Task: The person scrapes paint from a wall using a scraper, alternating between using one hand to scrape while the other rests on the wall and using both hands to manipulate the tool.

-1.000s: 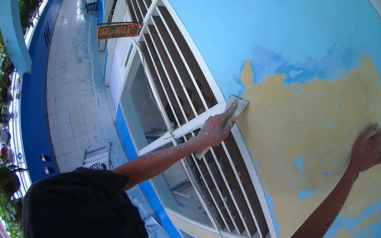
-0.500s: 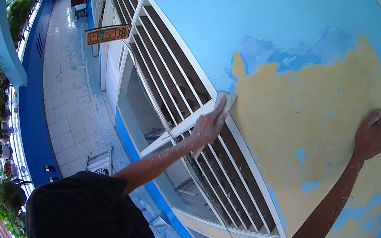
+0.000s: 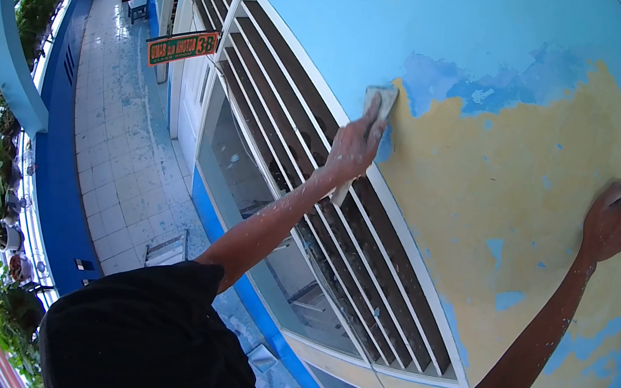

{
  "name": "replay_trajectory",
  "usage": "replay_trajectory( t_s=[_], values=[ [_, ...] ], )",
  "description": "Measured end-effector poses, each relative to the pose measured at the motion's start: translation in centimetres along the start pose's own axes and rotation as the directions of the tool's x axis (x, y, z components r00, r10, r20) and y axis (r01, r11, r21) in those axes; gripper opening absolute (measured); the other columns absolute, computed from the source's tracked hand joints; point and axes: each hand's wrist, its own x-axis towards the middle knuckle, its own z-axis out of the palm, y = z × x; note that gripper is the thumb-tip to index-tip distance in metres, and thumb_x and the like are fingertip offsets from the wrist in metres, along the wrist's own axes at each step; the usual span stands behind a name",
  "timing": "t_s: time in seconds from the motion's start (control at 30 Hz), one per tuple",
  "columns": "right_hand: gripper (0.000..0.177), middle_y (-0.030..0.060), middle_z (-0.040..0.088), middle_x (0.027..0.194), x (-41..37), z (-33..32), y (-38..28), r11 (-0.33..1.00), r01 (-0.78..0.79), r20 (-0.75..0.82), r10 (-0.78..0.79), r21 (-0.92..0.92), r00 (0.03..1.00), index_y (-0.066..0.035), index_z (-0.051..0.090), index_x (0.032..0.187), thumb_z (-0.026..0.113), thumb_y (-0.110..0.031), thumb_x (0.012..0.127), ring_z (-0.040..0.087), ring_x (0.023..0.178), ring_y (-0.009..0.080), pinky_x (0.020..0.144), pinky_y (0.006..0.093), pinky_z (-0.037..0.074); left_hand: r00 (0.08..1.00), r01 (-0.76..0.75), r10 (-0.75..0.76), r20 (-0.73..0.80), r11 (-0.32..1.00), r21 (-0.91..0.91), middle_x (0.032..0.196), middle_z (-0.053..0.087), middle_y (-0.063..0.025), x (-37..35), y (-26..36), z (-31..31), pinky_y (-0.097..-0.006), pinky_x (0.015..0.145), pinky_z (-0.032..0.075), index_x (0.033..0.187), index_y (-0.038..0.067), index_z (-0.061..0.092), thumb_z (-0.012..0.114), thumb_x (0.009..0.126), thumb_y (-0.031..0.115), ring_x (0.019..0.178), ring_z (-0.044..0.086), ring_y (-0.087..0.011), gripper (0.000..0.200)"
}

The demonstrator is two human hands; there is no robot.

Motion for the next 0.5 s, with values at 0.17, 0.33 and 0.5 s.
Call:
replay_trajectory(
  t_s=[0.17, 0.33, 0.5],
  values=[
    [0.057, 0.0148, 0.051, 0.157, 0.3, -0.1, 0.1, 1.0, 0.013, -0.032, -0.013, 0.009, 0.999, -0.029, 0.044, 0.16, 0.053, -0.039, 0.105, 0.051, 0.142, 0.0352, 0.11, 0.0539, 0.044, 0.939, -0.318, 0.328, -0.101, 0.943, 0.102, 0.084, 0.07, -0.0335, -5.2, -7.5, 4.6, -0.057, 0.077, 0.057, 0.165, 0.012, 0.029, 0.049, 0.108, 0.036, 0.081, 0.07, -0.0525, 0.065],
    [0.056, 0.0149, 0.052, 0.156, 0.1, 0.2, 0.2, 1.0, 0.015, -0.031, -0.014, 0.014, 0.999, -0.029, 0.045, 0.16, 0.053, -0.038, 0.104, 0.053, 0.14, 0.0359, 0.109, 0.0537, 0.045, 0.993, -0.104, 0.111, -0.039, 0.983, 0.152, 0.076, 0.067, -0.0308, -2.0, -5.7, 2.6, -0.0512, 0.073, 0.055, 0.161, 0.009, 0.038, 0.05, 0.108, 0.04, 0.075, 0.071, -0.0475, 0.062],
    [0.056, 0.015, 0.052, 0.155, 0.1, -0.2, 0.1, 1.0, 0.003, -0.008, -0.003, -0.011, 1.0, -0.03, 0.045, 0.159, 0.053, -0.039, 0.105, 0.053, 0.139, 0.0358, 0.109, 0.0535, 0.045, 0.999, 0.007, -0.003, -0.035, 0.994, 0.107, 0.08, 0.07, -0.0275, -2.3, -3.5, 1.9, -0.0507, 0.075, 0.057, 0.164, 0.014, 0.034, 0.048, 0.11, 0.042, 0.078, 0.074, -0.0423, 0.063]
  ],
)
